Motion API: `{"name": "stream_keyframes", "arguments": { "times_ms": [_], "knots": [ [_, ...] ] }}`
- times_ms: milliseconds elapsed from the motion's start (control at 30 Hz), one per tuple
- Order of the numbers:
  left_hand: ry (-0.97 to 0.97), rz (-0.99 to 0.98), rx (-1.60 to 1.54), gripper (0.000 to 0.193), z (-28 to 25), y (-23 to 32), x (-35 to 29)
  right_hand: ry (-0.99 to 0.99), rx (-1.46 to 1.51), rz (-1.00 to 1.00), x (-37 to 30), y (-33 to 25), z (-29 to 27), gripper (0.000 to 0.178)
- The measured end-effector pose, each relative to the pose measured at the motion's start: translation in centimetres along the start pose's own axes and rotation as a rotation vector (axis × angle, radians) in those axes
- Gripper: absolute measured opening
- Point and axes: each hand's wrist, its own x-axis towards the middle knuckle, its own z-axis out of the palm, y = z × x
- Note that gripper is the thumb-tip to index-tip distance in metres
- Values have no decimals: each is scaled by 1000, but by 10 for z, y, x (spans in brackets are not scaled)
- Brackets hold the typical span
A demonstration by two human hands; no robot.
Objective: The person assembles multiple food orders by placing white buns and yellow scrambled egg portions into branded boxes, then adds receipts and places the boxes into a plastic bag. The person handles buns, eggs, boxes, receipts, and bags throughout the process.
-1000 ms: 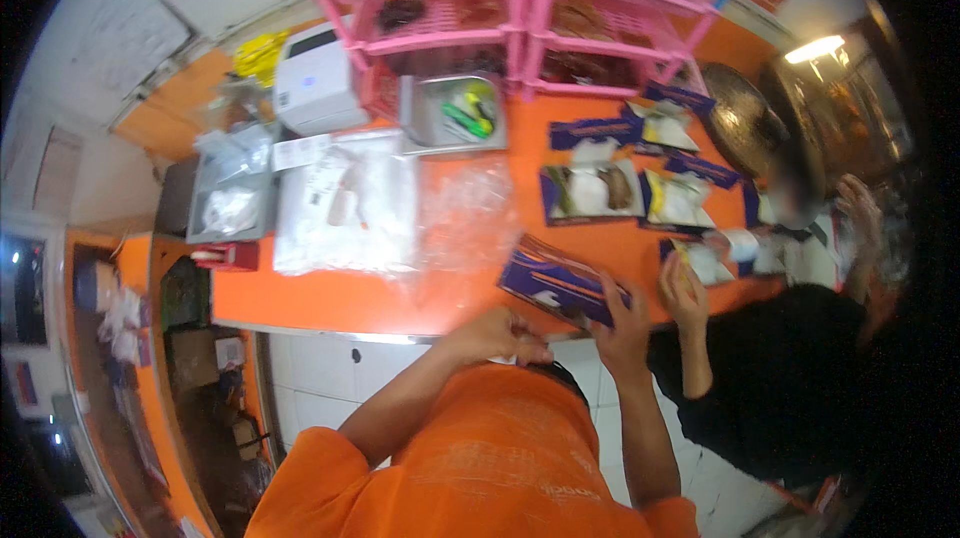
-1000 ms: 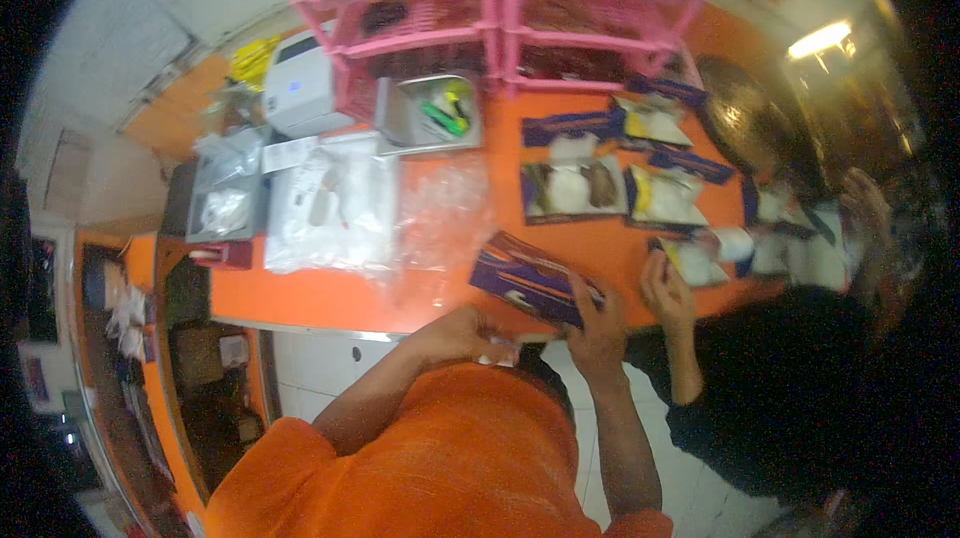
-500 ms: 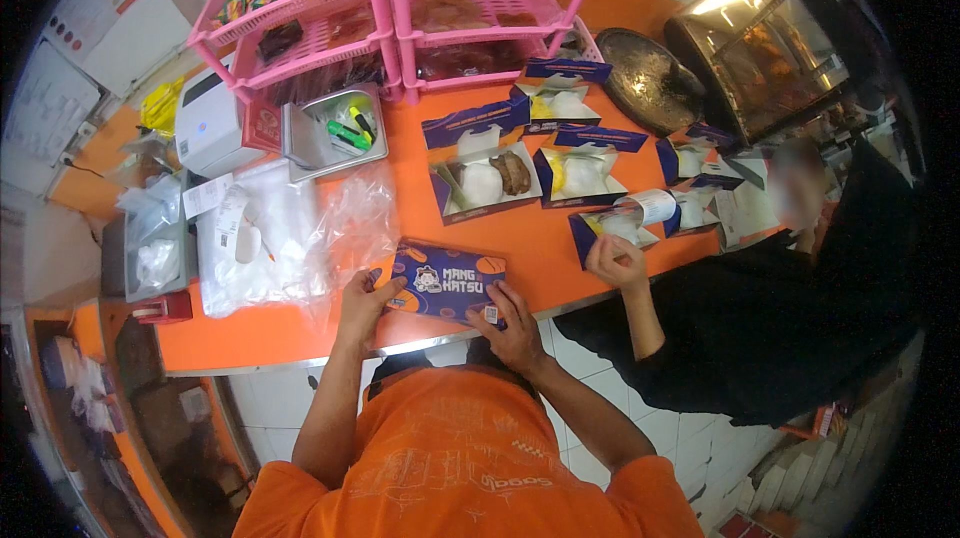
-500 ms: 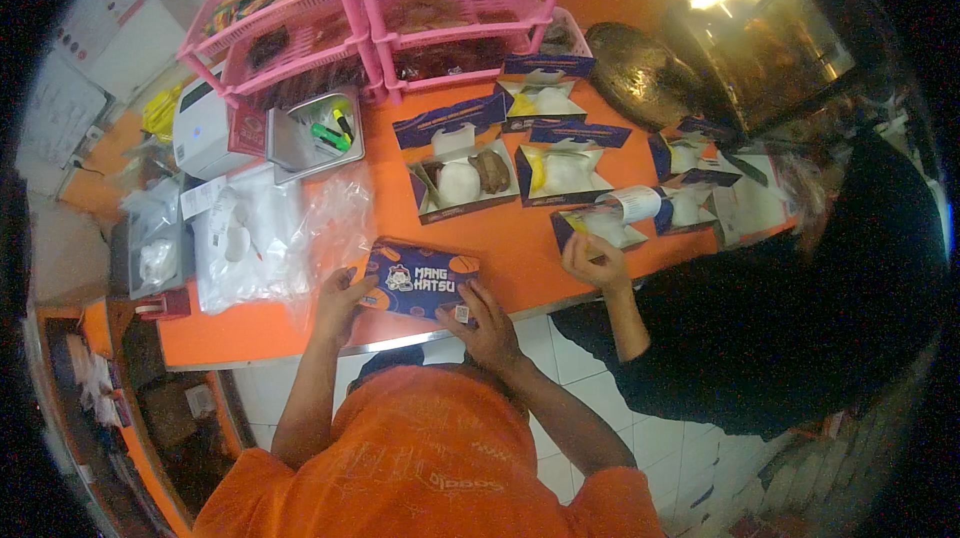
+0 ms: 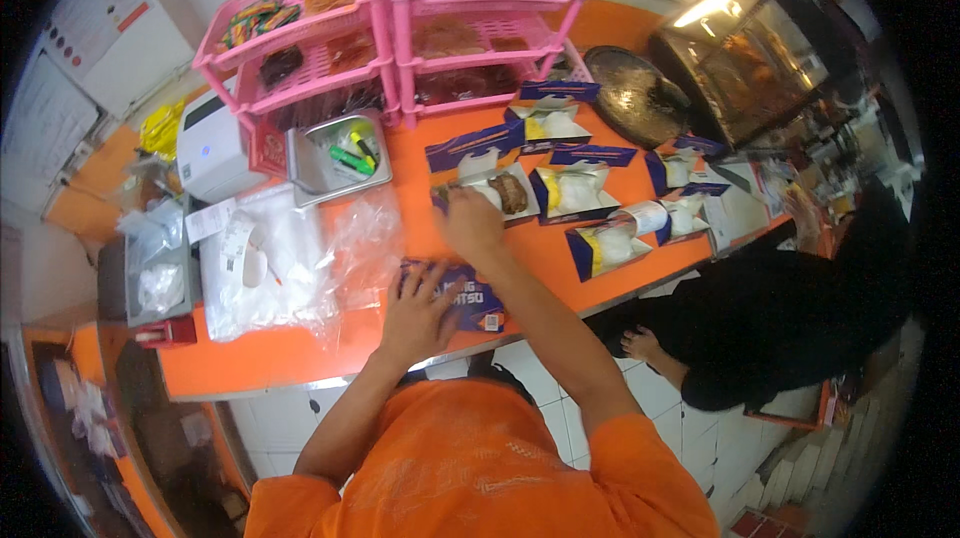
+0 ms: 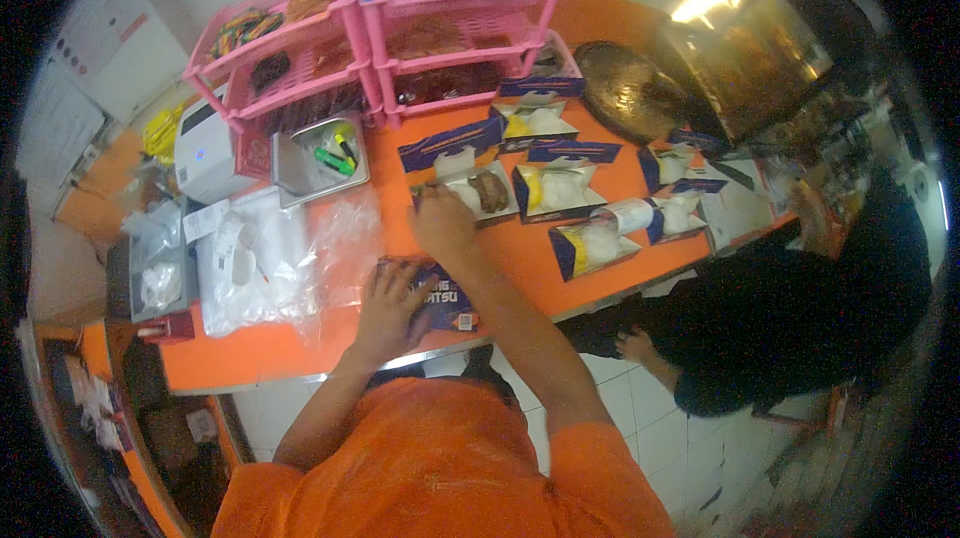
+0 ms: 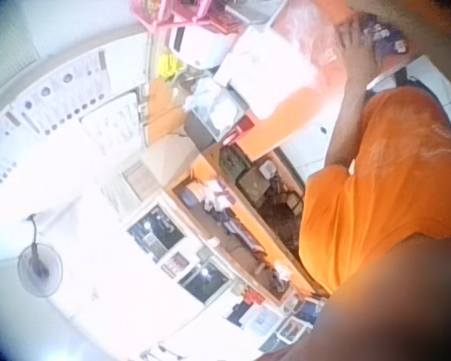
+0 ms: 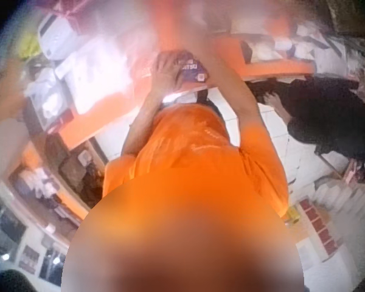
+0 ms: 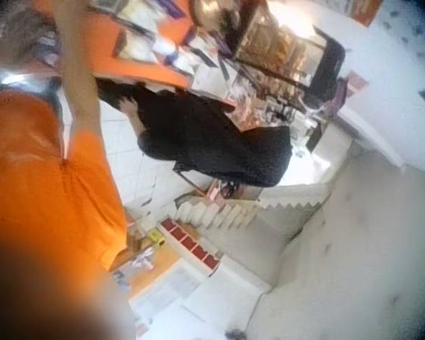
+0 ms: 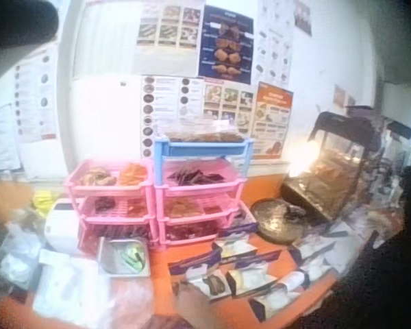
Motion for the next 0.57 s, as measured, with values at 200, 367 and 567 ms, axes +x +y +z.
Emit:
{"name": "stream_keyframes", "arguments": {
  "times_ms": [200, 367, 567],
  "knots": [
    [-214, -67, 84, 60, 9, -9, -18, -342, -216, 63, 24, -3, 25, 30],
    [-146, -247, 207, 56, 11, -9, -39, -342, -50, -60, -15, 35, -8, 25],
    [-129, -504, 180, 58, 17, -22, -42, -626, -176, -267, -73, 88, -31, 33]
  ]
}}
